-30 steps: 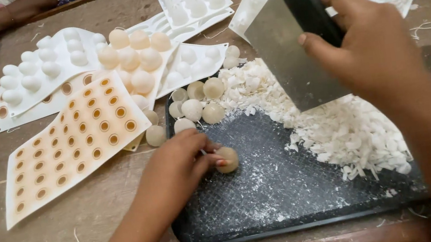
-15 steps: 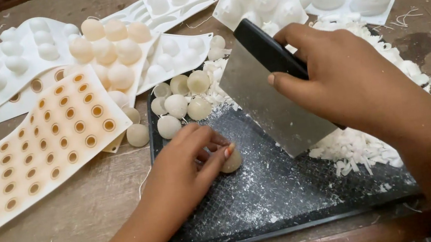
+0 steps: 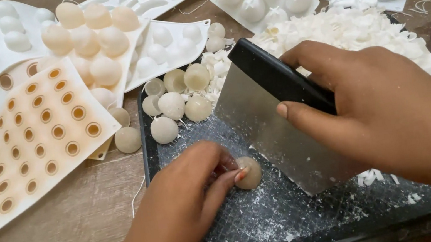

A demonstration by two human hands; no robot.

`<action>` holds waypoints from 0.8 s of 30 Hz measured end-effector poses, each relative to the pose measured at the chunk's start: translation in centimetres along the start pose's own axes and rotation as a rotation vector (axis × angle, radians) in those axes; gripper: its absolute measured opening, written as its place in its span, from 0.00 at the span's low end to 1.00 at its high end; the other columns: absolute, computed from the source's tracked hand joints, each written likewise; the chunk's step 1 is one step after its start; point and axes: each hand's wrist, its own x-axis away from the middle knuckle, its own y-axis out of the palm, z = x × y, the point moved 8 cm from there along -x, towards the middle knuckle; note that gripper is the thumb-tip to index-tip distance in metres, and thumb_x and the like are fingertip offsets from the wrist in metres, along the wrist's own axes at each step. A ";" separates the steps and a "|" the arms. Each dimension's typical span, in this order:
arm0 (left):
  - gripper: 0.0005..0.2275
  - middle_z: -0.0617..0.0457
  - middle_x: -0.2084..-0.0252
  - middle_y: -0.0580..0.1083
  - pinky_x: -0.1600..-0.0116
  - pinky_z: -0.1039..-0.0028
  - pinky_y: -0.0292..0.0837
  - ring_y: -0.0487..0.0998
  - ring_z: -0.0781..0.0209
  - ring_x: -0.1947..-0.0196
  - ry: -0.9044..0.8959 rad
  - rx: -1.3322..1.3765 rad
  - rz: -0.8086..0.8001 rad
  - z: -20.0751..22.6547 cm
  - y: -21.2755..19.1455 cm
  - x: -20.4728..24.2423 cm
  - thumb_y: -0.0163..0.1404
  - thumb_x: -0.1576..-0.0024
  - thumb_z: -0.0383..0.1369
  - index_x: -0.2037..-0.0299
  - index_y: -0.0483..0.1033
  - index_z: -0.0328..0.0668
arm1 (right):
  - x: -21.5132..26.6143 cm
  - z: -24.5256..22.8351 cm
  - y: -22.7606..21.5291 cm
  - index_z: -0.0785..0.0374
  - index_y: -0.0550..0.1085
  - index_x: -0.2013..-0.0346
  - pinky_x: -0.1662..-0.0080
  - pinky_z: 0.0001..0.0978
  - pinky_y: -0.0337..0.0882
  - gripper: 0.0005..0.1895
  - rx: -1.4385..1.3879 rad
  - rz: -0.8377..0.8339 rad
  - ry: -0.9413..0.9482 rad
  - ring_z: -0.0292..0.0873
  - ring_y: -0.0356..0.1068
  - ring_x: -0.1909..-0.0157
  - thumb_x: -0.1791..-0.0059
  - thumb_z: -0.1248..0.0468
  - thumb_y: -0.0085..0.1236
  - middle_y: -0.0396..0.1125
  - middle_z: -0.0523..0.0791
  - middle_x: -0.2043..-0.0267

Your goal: The person shaves or scrapes soap blocks into flakes using a bench scraper tool.

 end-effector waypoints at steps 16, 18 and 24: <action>0.20 0.47 0.67 0.74 0.59 0.57 0.68 0.76 0.44 0.63 0.099 -0.276 -0.081 -0.3 2.0 0.4 0.57 0.45 0.49 0.66 0.67 0.40 | 0.6 -1.0 0.7 0.46 0.64 0.37 0.76 0.34 0.72 0.25 -0.067 -0.111 0.069 0.42 0.75 0.81 0.46 0.50 0.58 0.72 0.46 0.79; 0.16 0.46 0.70 0.74 0.62 0.56 0.69 0.77 0.44 0.66 0.149 -0.358 -0.066 0.3 2.3 0.4 0.56 0.45 0.44 0.67 0.68 0.39 | 0.9 -1.1 0.6 0.48 0.65 0.37 0.77 0.32 0.73 0.24 -0.097 -0.129 0.110 0.41 0.75 0.81 0.46 0.52 0.59 0.73 0.46 0.79; 0.12 0.48 0.71 0.74 0.62 0.58 0.69 0.77 0.46 0.68 0.167 -0.342 -0.080 0.9 2.7 0.5 0.54 0.41 0.40 0.66 0.69 0.42 | 1.3 -1.0 0.4 0.44 0.66 0.39 0.77 0.31 0.70 0.21 -0.060 -0.117 0.154 0.41 0.75 0.82 0.45 0.50 0.58 0.71 0.45 0.81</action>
